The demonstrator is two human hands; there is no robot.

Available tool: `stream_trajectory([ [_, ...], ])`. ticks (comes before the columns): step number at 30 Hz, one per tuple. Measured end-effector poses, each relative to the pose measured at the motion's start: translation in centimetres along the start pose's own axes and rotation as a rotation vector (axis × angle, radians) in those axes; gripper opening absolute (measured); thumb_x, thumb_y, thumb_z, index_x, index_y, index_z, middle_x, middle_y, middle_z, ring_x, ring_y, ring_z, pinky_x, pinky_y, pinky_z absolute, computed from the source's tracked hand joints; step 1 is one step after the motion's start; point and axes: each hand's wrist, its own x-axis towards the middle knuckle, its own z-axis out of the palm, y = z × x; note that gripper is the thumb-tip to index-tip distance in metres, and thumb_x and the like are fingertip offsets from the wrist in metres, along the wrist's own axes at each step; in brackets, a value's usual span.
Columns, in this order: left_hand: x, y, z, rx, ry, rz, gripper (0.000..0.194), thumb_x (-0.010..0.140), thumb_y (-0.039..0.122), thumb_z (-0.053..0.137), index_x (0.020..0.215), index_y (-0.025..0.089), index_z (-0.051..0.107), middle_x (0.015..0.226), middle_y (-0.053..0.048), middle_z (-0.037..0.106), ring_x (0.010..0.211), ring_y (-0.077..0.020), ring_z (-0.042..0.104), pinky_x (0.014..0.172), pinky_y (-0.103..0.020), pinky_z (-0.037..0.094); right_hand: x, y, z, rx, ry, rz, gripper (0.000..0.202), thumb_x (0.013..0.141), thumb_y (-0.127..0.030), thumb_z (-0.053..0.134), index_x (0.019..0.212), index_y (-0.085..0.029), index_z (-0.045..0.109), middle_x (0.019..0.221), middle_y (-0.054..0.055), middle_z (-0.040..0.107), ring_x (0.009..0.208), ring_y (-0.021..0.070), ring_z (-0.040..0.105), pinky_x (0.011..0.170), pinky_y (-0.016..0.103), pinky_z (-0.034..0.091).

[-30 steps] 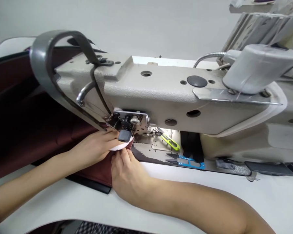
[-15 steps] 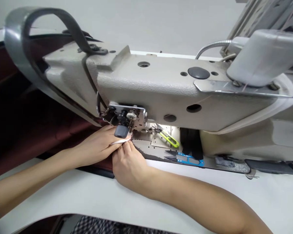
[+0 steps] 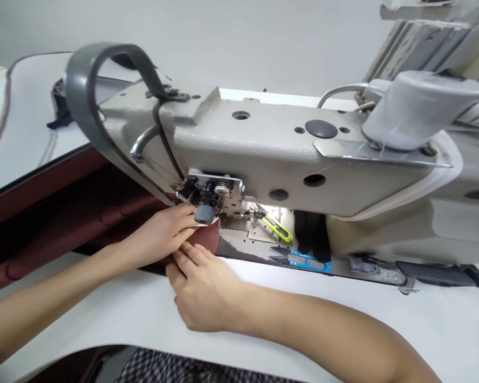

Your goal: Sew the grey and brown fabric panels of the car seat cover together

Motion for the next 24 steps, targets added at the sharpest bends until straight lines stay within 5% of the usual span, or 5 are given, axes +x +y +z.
stream_trajectory([
  [5, -0.3, 0.8, 0.8, 0.163, -0.120, 0.067, 0.036, 0.081, -0.004, 0.043, 0.098, 0.015, 0.068, 0.091, -0.005, 0.060, 0.083, -0.0177, 0.052, 0.076, -0.030, 0.045, 0.3, -2.1, 1.8, -0.077, -0.020, 0.088, 0.082, 0.095, -0.061, 0.044, 0.142, 0.006, 0.041, 0.145, 0.027, 0.043, 0.139, 0.0396, 0.034, 0.120, 0.050, 0.023],
  [15, 0.7, 1.6, 0.5, 0.303, -0.115, 0.056, 0.017, 0.088, 0.004, 0.050, 0.089, 0.013, 0.065, 0.093, -0.009, 0.060, 0.088, -0.0209, 0.053, 0.083, -0.034, 0.047, 1.8, -1.0, 2.2, -0.022, -0.015, 0.164, 0.090, 0.089, -0.069, 0.051, 0.137, 0.006, 0.047, 0.141, 0.031, 0.044, 0.138, 0.0433, 0.030, 0.119, 0.057, 0.020],
  [20, -0.2, 1.5, 0.2, 0.195, -0.088, 0.039, 0.032, 0.083, -0.002, 0.045, 0.098, 0.015, 0.066, 0.090, -0.005, 0.059, 0.083, -0.0182, 0.052, 0.070, -0.028, 0.044, 1.5, -0.7, 2.1, -0.003, 0.000, 0.044, 0.075, 0.089, -0.068, 0.052, 0.144, -0.017, 0.046, 0.140, 0.020, 0.048, 0.132, 0.0402, 0.037, 0.114, 0.063, 0.024],
  [24, -0.6, 1.7, 0.5, 0.136, -0.135, 0.049, 0.033, 0.082, -0.003, 0.042, 0.093, 0.014, 0.068, 0.087, -0.005, 0.058, 0.080, -0.0178, 0.050, 0.066, -0.027, 0.041, 1.6, -1.2, 2.7, -0.032, -0.030, 0.112, 0.075, 0.087, -0.073, 0.051, 0.131, -0.012, 0.059, 0.128, 0.019, 0.058, 0.125, 0.0399, 0.044, 0.111, 0.058, 0.030],
])
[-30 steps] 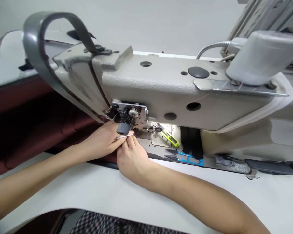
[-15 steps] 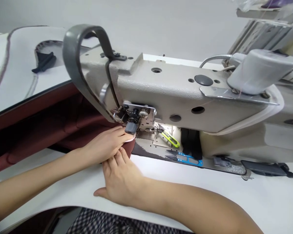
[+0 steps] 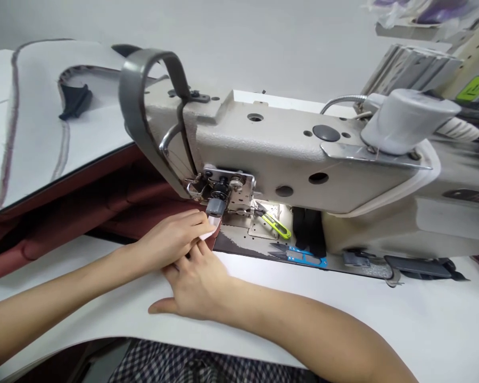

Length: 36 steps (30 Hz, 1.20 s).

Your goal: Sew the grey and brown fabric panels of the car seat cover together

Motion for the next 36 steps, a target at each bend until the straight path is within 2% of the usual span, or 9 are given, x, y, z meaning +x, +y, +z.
stream_trajectory([
  [5, 0.4, 0.2, 0.3, 0.043, 0.003, -0.021, 0.024, 0.090, 0.006, 0.046, 0.096, 0.015, 0.067, 0.089, -0.005, 0.057, 0.081, -0.0179, 0.050, 0.069, -0.028, 0.042, 0.7, 0.1, 0.2, 0.001, 0.019, 0.007, 0.074, 0.087, -0.072, 0.051, 0.131, -0.014, 0.060, 0.132, 0.020, 0.057, 0.127, 0.0407, 0.043, 0.109, 0.062, 0.029],
  [9, 1.1, -0.4, 0.1, 0.097, 0.030, -0.016, 0.016, 0.087, 0.007, 0.052, 0.093, 0.014, 0.066, 0.087, -0.007, 0.058, 0.080, -0.0193, 0.052, 0.070, -0.030, 0.043, 1.7, 1.2, -0.3, 0.026, 0.025, 0.026, 0.074, 0.088, -0.069, 0.054, 0.135, -0.013, 0.057, 0.139, 0.022, 0.052, 0.133, 0.0398, 0.038, 0.111, 0.061, 0.028],
  [15, 1.6, -1.5, -0.5, -0.026, -0.020, 0.016, 0.020, 0.087, 0.007, 0.049, 0.093, 0.016, 0.065, 0.089, -0.005, 0.065, 0.082, -0.0184, 0.059, 0.072, -0.029, 0.045, 2.6, 1.9, -1.0, 0.073, -0.059, 0.089, 0.072, 0.089, -0.066, 0.056, 0.135, -0.011, 0.058, 0.143, 0.022, 0.049, 0.136, 0.0402, 0.037, 0.115, 0.056, 0.026],
  [18, 1.3, -1.8, -0.6, -0.026, 0.015, 0.011, 0.022, 0.087, 0.008, 0.046, 0.091, 0.017, 0.067, 0.085, -0.004, 0.066, 0.077, -0.0168, 0.060, 0.067, -0.027, 0.044, 2.6, 1.2, -1.0, 0.080, -0.079, 0.107, 0.067, 0.092, -0.061, 0.056, 0.134, -0.009, 0.058, 0.141, 0.022, 0.050, 0.136, 0.0383, 0.038, 0.116, 0.054, 0.026],
  [23, 0.8, -2.2, -0.2, -0.053, 0.161, 0.176, 0.029, 0.091, 0.009, 0.041, 0.088, 0.019, 0.068, 0.088, -0.002, 0.066, 0.080, -0.0135, 0.059, 0.066, -0.024, 0.041, 2.6, -0.1, -0.3, 0.061, -0.063, 0.098, 0.072, 0.092, -0.061, 0.056, 0.135, -0.004, 0.054, 0.135, 0.025, 0.055, 0.133, 0.0376, 0.042, 0.114, 0.053, 0.031],
  [29, 1.2, -2.3, 0.4, -0.008, 0.193, 0.258, 0.028, 0.091, 0.005, 0.042, 0.091, 0.017, 0.067, 0.085, -0.002, 0.065, 0.073, -0.0130, 0.057, 0.062, -0.024, 0.039, 2.8, -0.1, 0.0, 0.047, -0.082, 0.111, 0.073, 0.093, -0.063, 0.050, 0.137, -0.004, 0.053, 0.132, 0.023, 0.058, 0.130, 0.0384, 0.046, 0.112, 0.052, 0.033],
  [32, 1.3, -2.5, 0.4, -0.053, 0.146, 0.252, 0.027, 0.089, 0.004, 0.043, 0.086, 0.016, 0.067, 0.085, -0.002, 0.066, 0.074, -0.0140, 0.056, 0.064, -0.024, 0.041, 2.9, 0.0, -0.1, 0.055, -0.068, 0.112, 0.072, 0.093, -0.063, 0.050, 0.135, -0.004, 0.055, 0.131, 0.022, 0.059, 0.127, 0.0383, 0.048, 0.111, 0.054, 0.034],
  [34, 0.9, -2.9, 0.6, -0.119, 0.104, 0.238, 0.028, 0.091, 0.006, 0.045, 0.091, 0.018, 0.070, 0.094, -0.002, 0.068, 0.083, -0.0152, 0.057, 0.074, -0.025, 0.045, 2.7, -0.5, -0.2, 0.066, -0.064, 0.071, 0.070, 0.094, -0.061, 0.050, 0.132, -0.003, 0.055, 0.130, 0.021, 0.060, 0.125, 0.0352, 0.051, 0.111, 0.050, 0.035],
  [36, 0.1, -3.4, 0.9, -0.210, 0.085, 0.221, 0.033, 0.094, 0.008, 0.043, 0.105, 0.021, 0.071, 0.108, -0.003, 0.069, 0.097, -0.0161, 0.057, 0.087, -0.028, 0.047, 2.0, -1.3, -0.3, 0.055, -0.058, -0.114, 0.068, 0.095, -0.057, 0.053, 0.132, -0.001, 0.054, 0.135, 0.019, 0.057, 0.128, 0.0300, 0.049, 0.114, 0.042, 0.033],
])
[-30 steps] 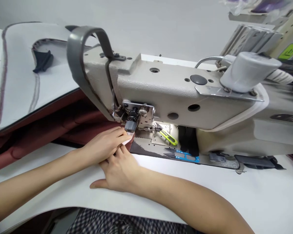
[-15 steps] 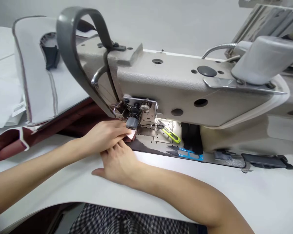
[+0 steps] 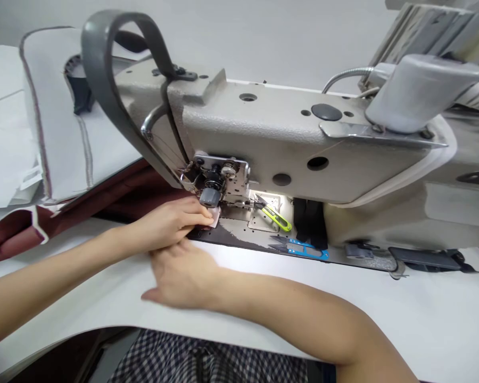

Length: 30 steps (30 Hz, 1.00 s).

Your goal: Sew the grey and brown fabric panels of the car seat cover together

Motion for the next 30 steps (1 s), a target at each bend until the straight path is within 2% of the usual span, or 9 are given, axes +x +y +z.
stream_trajectory([
  [2, -1.1, -0.4, 0.3, -0.083, 0.029, -0.029, 0.042, 0.095, 0.006, 0.038, 0.118, 0.024, 0.068, 0.119, -0.003, 0.066, 0.106, -0.0157, 0.054, 0.096, -0.029, 0.046, -1.0, -0.7, -0.2, -0.019, 0.012, -0.254, 0.056, 0.098, -0.050, 0.051, 0.129, -0.004, 0.057, 0.138, 0.014, 0.056, 0.130, 0.0250, 0.046, 0.115, 0.035, 0.032],
  [4, -2.1, -0.8, 0.8, -0.112, 0.055, -0.049, 0.048, 0.094, 0.002, 0.035, 0.124, 0.024, 0.065, 0.122, -0.003, 0.066, 0.107, -0.0157, 0.052, 0.099, -0.031, 0.046, -2.5, -0.6, -0.6, 0.002, 0.044, -0.385, 0.040, 0.102, -0.041, 0.043, 0.113, -0.011, 0.067, 0.125, 0.008, 0.065, 0.121, 0.0213, 0.053, 0.109, 0.032, 0.038],
  [5, -2.4, -1.0, 1.0, -0.099, 0.064, -0.047, 0.050, 0.092, 0.000, 0.035, 0.125, 0.024, 0.064, 0.121, -0.003, 0.066, 0.108, -0.0162, 0.051, 0.100, -0.032, 0.045, -3.3, -0.1, -0.9, 0.025, 0.080, -0.358, 0.038, 0.104, -0.036, 0.038, 0.102, -0.015, 0.070, 0.113, 0.005, 0.069, 0.111, 0.0197, 0.058, 0.103, 0.031, 0.042],
  [7, -2.8, -1.4, 1.4, -0.046, 0.079, -0.015, 0.053, 0.089, -0.003, 0.036, 0.126, 0.025, 0.063, 0.122, -0.002, 0.066, 0.118, -0.0183, 0.048, 0.105, -0.037, 0.042, -4.8, 1.6, -1.7, 0.031, 0.198, -0.146, 0.039, 0.103, -0.027, 0.036, 0.090, -0.016, 0.071, 0.093, 0.005, 0.070, 0.090, 0.0182, 0.060, 0.089, 0.031, 0.048],
  [9, -2.9, -1.8, 1.7, -0.006, 0.084, 0.043, 0.056, 0.087, -0.004, 0.036, 0.128, 0.026, 0.060, 0.130, -0.001, 0.062, 0.133, -0.0196, 0.040, 0.113, -0.042, 0.035, -5.9, 3.7, -2.5, -0.037, 0.324, 0.118, 0.033, 0.100, -0.020, 0.040, 0.097, -0.014, 0.072, 0.091, 0.008, 0.068, 0.084, 0.0194, 0.057, 0.082, 0.032, 0.047],
  [11, -3.0, -2.1, 1.9, -0.007, 0.089, 0.087, 0.055, 0.087, -0.003, 0.036, 0.128, 0.025, 0.059, 0.136, -0.001, 0.059, 0.138, -0.0180, 0.037, 0.117, -0.043, 0.031, -6.4, 5.3, -3.0, -0.112, 0.382, 0.267, 0.029, 0.097, -0.015, 0.044, 0.108, -0.014, 0.071, 0.093, 0.010, 0.065, 0.085, 0.0214, 0.053, 0.080, 0.034, 0.046],
  [14, -2.9, -2.5, 2.0, -0.013, 0.120, 0.084, 0.051, 0.089, -0.001, 0.036, 0.125, 0.024, 0.061, 0.130, -0.001, 0.063, 0.130, -0.0159, 0.048, 0.116, -0.040, 0.033, -6.4, 6.4, -3.0, -0.168, 0.369, 0.288, 0.031, 0.092, -0.009, 0.048, 0.109, -0.018, 0.072, 0.090, 0.009, 0.062, 0.087, 0.0229, 0.050, 0.079, 0.036, 0.043],
  [18, -2.4, -2.9, 1.7, 0.015, 0.159, 0.089, 0.043, 0.093, 0.005, 0.040, 0.126, 0.025, 0.061, 0.129, -0.002, 0.064, 0.128, -0.0178, 0.050, 0.113, -0.040, 0.036, -6.0, 6.6, -2.6, -0.167, 0.332, 0.342, 0.035, 0.090, -0.008, 0.049, 0.113, -0.021, 0.072, 0.090, 0.008, 0.062, 0.087, 0.0225, 0.050, 0.082, 0.037, 0.043],
  [30, 0.1, -4.4, 2.2, 0.055, 0.296, 0.035, 0.039, 0.094, 0.007, 0.039, 0.116, 0.020, 0.069, 0.123, -0.004, 0.067, 0.117, -0.0165, 0.058, 0.108, -0.034, 0.042, -6.0, 7.1, -1.7, -0.163, 0.392, 0.344, 0.037, 0.092, -0.008, 0.045, 0.120, -0.008, 0.068, 0.097, 0.014, 0.062, 0.086, 0.0239, 0.052, 0.081, 0.039, 0.048],
])
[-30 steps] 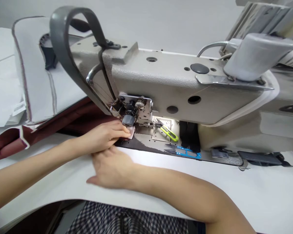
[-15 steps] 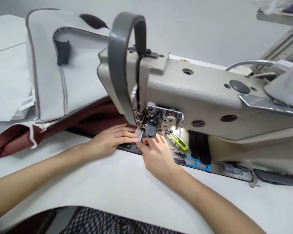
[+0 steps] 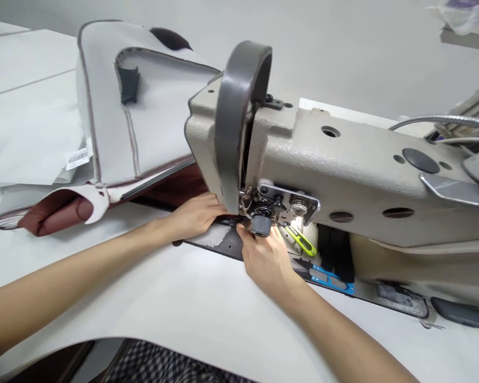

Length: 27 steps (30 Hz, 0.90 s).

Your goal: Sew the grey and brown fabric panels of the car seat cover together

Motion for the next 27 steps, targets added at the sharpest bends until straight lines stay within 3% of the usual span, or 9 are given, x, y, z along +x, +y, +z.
stream_trajectory([
  [16, -0.3, 0.6, 0.1, -0.089, 0.063, -0.032, 0.037, 0.090, 0.003, 0.043, 0.106, 0.021, 0.072, 0.114, -0.003, 0.070, 0.113, -0.0167, 0.060, 0.103, -0.031, 0.045, 0.0, 0.1, -0.2, 0.014, 0.028, -0.051, 0.035, 0.094, -0.008, 0.043, 0.119, -0.009, 0.067, 0.095, 0.012, 0.061, 0.087, 0.0232, 0.052, 0.080, 0.040, 0.051],
  [21, 0.7, 1.1, -1.3, -0.097, 0.020, -0.237, 0.038, 0.085, 0.002, 0.044, 0.100, 0.022, 0.073, 0.114, 0.000, 0.070, 0.111, -0.0154, 0.063, 0.102, -0.027, 0.046, -0.2, 0.2, -0.2, 0.010, 0.023, -0.075, 0.036, 0.094, -0.009, 0.043, 0.122, -0.010, 0.065, 0.094, 0.012, 0.061, 0.087, 0.0231, 0.054, 0.081, 0.040, 0.052],
  [27, 4.5, -0.6, -2.8, 0.064, 0.152, -0.444, 0.031, 0.093, 0.015, 0.041, 0.115, 0.018, 0.063, 0.130, -0.009, 0.060, 0.108, -0.0237, 0.062, 0.093, -0.035, 0.052, -0.2, 0.2, 0.1, 0.000, 0.060, -0.109, 0.034, 0.094, -0.010, 0.041, 0.117, -0.011, 0.066, 0.100, 0.013, 0.063, 0.086, 0.0226, 0.059, 0.078, 0.039, 0.054],
])
